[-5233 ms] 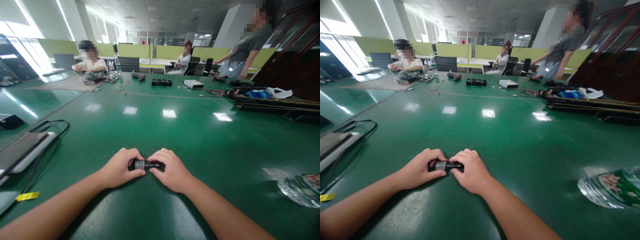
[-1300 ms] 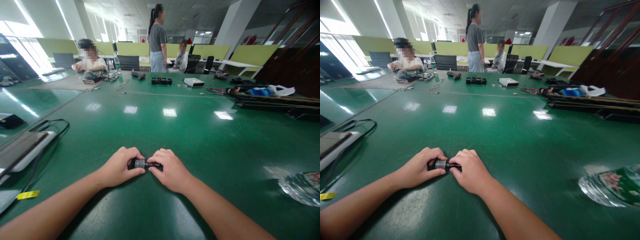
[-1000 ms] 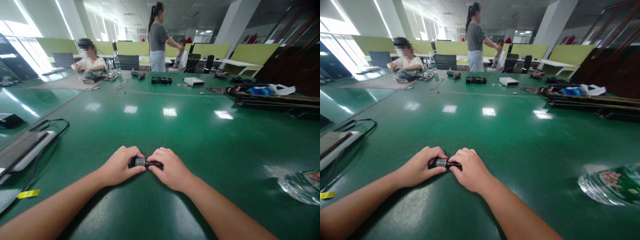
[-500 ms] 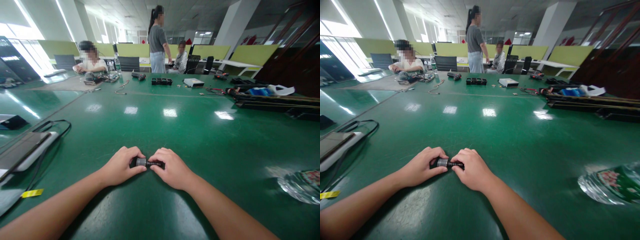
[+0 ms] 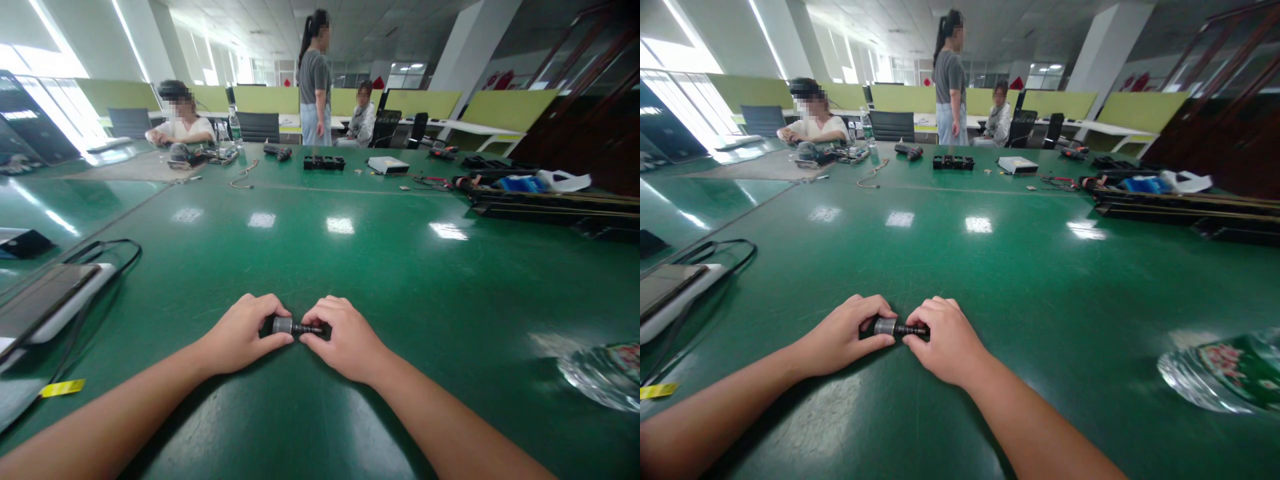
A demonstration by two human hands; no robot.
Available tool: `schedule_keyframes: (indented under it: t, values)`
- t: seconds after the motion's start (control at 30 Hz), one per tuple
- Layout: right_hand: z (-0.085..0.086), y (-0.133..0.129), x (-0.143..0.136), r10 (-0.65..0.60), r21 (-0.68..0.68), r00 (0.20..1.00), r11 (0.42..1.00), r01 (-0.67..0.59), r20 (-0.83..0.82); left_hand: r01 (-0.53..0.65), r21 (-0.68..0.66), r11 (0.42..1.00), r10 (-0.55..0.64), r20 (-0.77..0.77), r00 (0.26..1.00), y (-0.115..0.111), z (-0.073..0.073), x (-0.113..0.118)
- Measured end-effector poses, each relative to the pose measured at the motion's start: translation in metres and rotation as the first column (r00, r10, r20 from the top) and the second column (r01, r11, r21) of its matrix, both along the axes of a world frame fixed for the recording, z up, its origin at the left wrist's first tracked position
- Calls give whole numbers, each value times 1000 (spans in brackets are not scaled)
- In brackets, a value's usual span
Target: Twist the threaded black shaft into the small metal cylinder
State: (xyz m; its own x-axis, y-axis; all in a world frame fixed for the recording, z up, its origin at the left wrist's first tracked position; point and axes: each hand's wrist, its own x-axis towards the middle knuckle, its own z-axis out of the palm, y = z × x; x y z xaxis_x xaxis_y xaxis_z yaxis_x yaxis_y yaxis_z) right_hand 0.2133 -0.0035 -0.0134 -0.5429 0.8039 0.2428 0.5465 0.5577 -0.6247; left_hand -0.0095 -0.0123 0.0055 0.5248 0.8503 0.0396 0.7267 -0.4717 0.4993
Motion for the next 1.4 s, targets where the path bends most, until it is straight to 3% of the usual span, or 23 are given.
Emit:
schedule_keyframes:
  t: [0.47, 0.7, 1.2, 1.4]
  values:
    - [-2, 5, 8, -26, 21, 999, 999, 26, -20, -44, -21, 999, 44, 5, 999, 1, 1, -2]
    - [-5, 16, 17, -286, -11, 955, 958, 286, -77, -105, -64, 992, 109, 65, 992, 3, -1, -3]
    - [-2, 12, 12, -134, 0, 991, 991, 134, -30, -88, -50, 995, 91, 60, 994, 4, -3, -5]
    - [-3, 8, 6, -43, -43, 994, 998, 39, -98, -76, -32, 997, 77, 47, 996, 3, -4, -5]
